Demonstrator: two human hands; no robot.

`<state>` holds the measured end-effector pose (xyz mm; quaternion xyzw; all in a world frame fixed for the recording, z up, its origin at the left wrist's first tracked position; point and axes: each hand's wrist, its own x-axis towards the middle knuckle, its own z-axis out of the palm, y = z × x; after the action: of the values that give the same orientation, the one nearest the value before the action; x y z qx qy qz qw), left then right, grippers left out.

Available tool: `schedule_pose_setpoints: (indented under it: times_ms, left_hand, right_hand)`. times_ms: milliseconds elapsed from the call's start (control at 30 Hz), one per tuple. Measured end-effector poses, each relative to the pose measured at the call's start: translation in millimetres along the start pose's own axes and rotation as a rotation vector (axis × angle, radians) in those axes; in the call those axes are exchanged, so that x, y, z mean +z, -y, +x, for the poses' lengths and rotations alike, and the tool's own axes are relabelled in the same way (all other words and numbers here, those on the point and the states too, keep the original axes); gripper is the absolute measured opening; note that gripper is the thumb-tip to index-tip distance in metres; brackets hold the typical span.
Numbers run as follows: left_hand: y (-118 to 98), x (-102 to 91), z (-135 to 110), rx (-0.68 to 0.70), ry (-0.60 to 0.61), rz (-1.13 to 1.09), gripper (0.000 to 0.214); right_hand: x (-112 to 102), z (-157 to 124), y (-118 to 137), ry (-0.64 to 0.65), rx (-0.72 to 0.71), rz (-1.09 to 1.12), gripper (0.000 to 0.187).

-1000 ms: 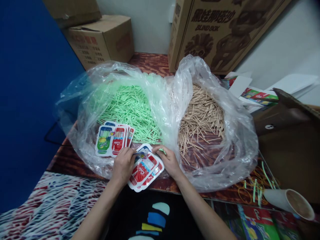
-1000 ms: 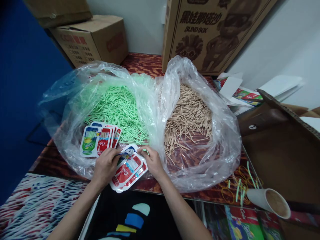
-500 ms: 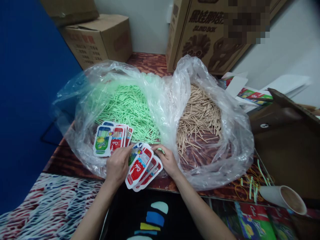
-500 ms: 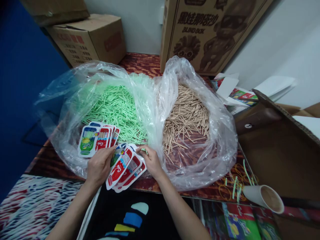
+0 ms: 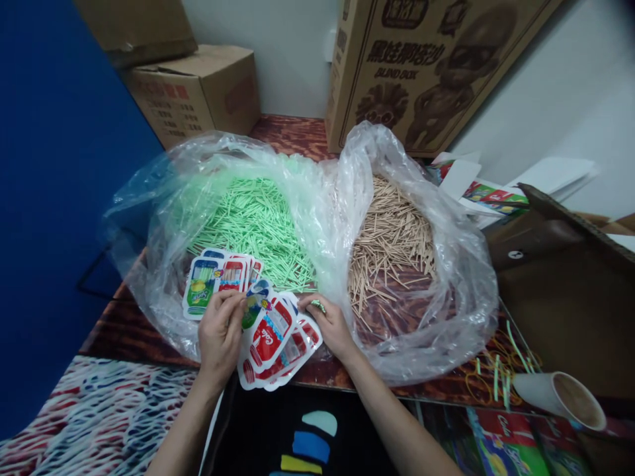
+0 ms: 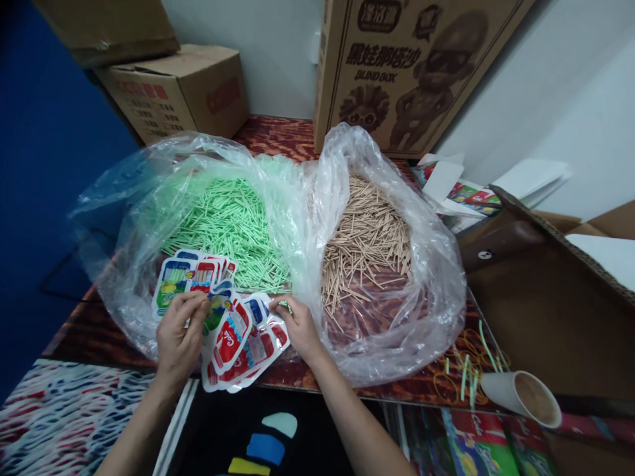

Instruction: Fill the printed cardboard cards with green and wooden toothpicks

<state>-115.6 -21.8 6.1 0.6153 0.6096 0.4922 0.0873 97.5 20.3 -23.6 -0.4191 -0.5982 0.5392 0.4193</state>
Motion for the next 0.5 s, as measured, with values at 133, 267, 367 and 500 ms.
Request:
schedule_pose_setpoints:
  times_ms: [133,267,367,500]
  left_hand:
    - [0,-2.2,1,-0.031,-0.026,-0.048,0.012]
    - [0,-3.2,-3,-0.075,-0.029,-0.086,0.012]
    - [1,-3.9,-7,-0.129,-0.029,-0.106,0.014]
    - [0,-5.1,-11,-0.193,-0.028,-0.120,0.016]
  right_hand:
    - [-1,0,-2,-0.002,-0.022,-0.026,0.019]
    - [0,-1,-3,-0.004,-0.025,-0.041,0.019]
    - [0,-1,-3,-0.005,-0.019,-0.037,0.019]
    - [1,-1,-4,-0.009,-0.019,-0.040,0.020]
